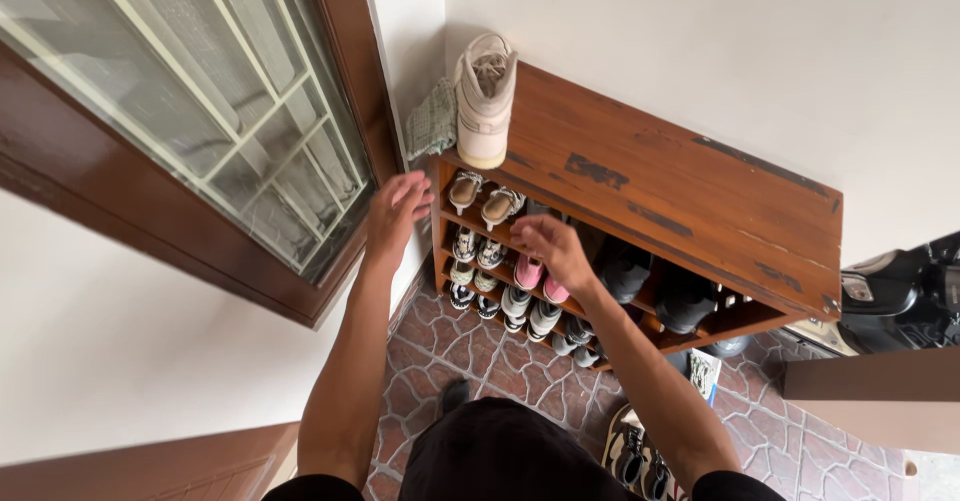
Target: The person removes several pairs of sneakers from a wooden shoe rack, places them on the floor, and then wipes the top surface of the rack with a cloth. The shoes are handled one at a time and set aside on the floor.
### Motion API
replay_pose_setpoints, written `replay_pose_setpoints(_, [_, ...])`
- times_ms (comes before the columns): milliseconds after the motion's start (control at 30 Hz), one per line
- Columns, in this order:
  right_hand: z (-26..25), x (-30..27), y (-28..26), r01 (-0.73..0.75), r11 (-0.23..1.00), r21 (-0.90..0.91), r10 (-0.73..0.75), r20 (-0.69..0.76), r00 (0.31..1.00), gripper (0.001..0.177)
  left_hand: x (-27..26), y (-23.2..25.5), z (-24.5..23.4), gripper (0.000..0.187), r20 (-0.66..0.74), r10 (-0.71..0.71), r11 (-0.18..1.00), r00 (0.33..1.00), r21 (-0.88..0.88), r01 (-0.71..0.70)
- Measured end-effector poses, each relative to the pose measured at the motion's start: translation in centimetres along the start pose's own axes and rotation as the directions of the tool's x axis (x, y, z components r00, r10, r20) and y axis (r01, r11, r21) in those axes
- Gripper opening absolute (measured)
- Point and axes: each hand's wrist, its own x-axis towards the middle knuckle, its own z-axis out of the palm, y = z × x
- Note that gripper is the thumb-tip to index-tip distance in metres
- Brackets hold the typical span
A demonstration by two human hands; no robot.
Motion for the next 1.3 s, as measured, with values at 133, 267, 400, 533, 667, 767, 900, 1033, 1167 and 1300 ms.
replay_pose_setpoints(133, [-0.1, 3.2, -2.8, 0.054, 0.996, 0.067, -0.046, -0.121, 0.992, 0.039, 4.3, 2.4, 0.7, 0.062, 0.079, 0.074, 0.996, 0.994, -0.061, -0.07])
replay_pose_setpoints(267, [-0.5, 7.4, -4.0, 0.088, 0.985, 0.149, -0.051, -0.24, 0.969, 0.041, 8.6, 3.5, 2.1, 0.07, 0.082, 0.046, 0.998, 0.996, -0.046, -0.042])
replay_pose_setpoints(400, [-0.8, 11.2, -3.9, 0.068, 0.973, 0.222, 0.009, -0.328, 0.945, 0.047, 11.7, 3.8, 4.0, 0.074, 0.126, 0.041, 0.999, 0.991, -0.024, -0.038])
replay_pose_setpoints(533, [-1.1, 14.4, -3.3, 0.04, 0.969, 0.246, 0.06, -0.387, 0.92, 0.059, 14.1, 3.7, 5.6, 0.074, 0.097, 0.074, 0.997, 0.992, 0.031, -0.077])
replay_pose_setpoints(667, [-1.3, 16.7, -3.2, -0.039, 0.979, 0.198, 0.114, -0.384, 0.916, 0.078, 15.2, 3.6, 6.7, 0.073, 0.131, 0.042, 0.997, 0.991, 0.063, -0.05])
replay_pose_setpoints(767, [-1.1, 18.1, -3.4, -0.083, 0.972, 0.222, 0.156, -0.34, 0.927, 0.09, 15.7, 4.0, 7.5, 0.073, 0.146, 0.052, 0.998, 0.988, 0.025, -0.056])
replay_pose_setpoints(900, [-0.5, 19.2, -3.3, -0.065, 0.964, 0.259, 0.138, -0.277, 0.951, 0.092, 15.5, 4.6, 8.2, 0.065, 0.182, -0.002, 1.0, 0.983, 0.015, -0.001])
replay_pose_setpoints(1033, [0.3, 19.9, -3.0, -0.098, 0.947, 0.305, 0.194, -0.303, 0.933, 0.093, 15.7, 5.1, 8.5, 0.063, 0.172, -0.04, 0.998, 0.984, 0.048, 0.032])
replay_pose_setpoints(1167, [0.8, 20.4, -2.7, -0.078, 0.953, 0.291, 0.169, -0.3, 0.939, 0.096, 16.1, 4.9, 8.7, 0.061, 0.21, -0.01, 0.998, 0.978, -0.052, 0.021])
replay_pose_setpoints(1300, [1.0, 21.1, -2.5, 0.0, 0.924, 0.381, 0.107, -0.26, 0.96, 0.095, 16.4, 4.5, 8.7, 0.057, 0.214, -0.037, 0.999, 0.976, -0.015, 0.041])
